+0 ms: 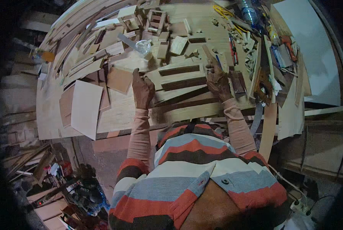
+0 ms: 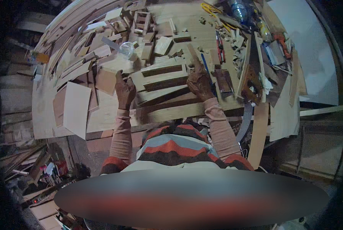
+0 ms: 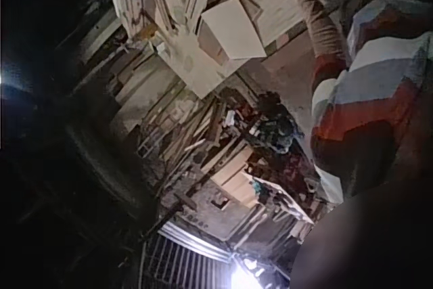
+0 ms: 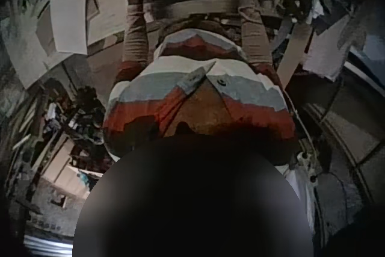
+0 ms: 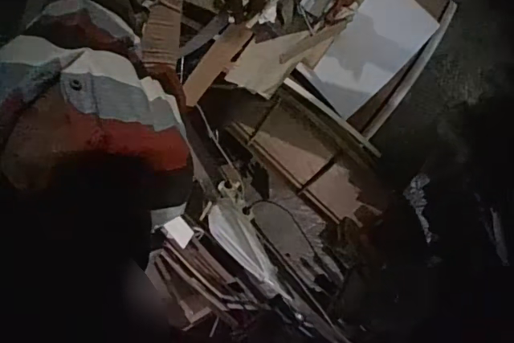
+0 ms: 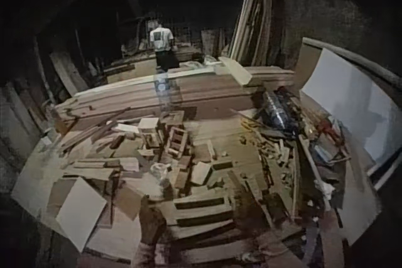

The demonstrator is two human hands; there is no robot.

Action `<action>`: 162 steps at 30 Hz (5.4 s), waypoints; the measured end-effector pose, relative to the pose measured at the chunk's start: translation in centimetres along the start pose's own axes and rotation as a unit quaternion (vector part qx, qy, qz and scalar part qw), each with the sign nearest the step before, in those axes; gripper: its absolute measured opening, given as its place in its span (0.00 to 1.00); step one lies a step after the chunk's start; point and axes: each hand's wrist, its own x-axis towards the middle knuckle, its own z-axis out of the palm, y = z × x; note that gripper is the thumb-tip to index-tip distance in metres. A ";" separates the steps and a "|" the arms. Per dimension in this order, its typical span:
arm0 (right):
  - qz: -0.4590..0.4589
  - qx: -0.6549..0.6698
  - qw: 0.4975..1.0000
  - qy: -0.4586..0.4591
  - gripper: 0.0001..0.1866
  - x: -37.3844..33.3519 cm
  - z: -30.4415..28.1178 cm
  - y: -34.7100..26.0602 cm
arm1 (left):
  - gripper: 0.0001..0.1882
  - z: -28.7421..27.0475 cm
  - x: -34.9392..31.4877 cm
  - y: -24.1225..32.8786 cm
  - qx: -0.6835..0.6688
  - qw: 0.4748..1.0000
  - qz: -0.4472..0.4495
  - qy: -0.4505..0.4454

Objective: Apply glue to wood pieces and assemble them according to a design.

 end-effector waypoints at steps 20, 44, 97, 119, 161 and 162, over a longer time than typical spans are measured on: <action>0.086 0.160 0.983 0.003 0.30 0.9 -1.0 2.3 | 0.25 0.2 -5.1 4.4 -0.052 0.983 -0.176 0.007; -0.010 0.091 0.995 0.029 0.24 0.5 0.5 2.7 | 0.29 -2.6 -3.2 3.6 -0.084 0.973 -0.200 -0.079; -0.019 -0.007 0.997 0.071 0.34 -0.7 0.2 0.4 | 0.63 9.7 4.0 11.5 0.034 0.955 0.197 -0.219; 0.027 -0.119 0.989 0.080 0.27 3.4 0.5 -2.1 | 0.34 8.1 2.8 9.1 -0.017 0.967 0.147 -0.206; -0.275 -0.091 0.943 -0.165 0.33 20.3 12.9 -19.0 | 0.22 -3.0 6.8 -3.8 -0.259 0.954 -0.152 -0.007; -0.270 -0.087 0.944 -0.169 0.34 20.3 13.4 -19.3 | 0.22 -2.5 7.1 -4.0 -0.236 0.961 -0.146 -0.013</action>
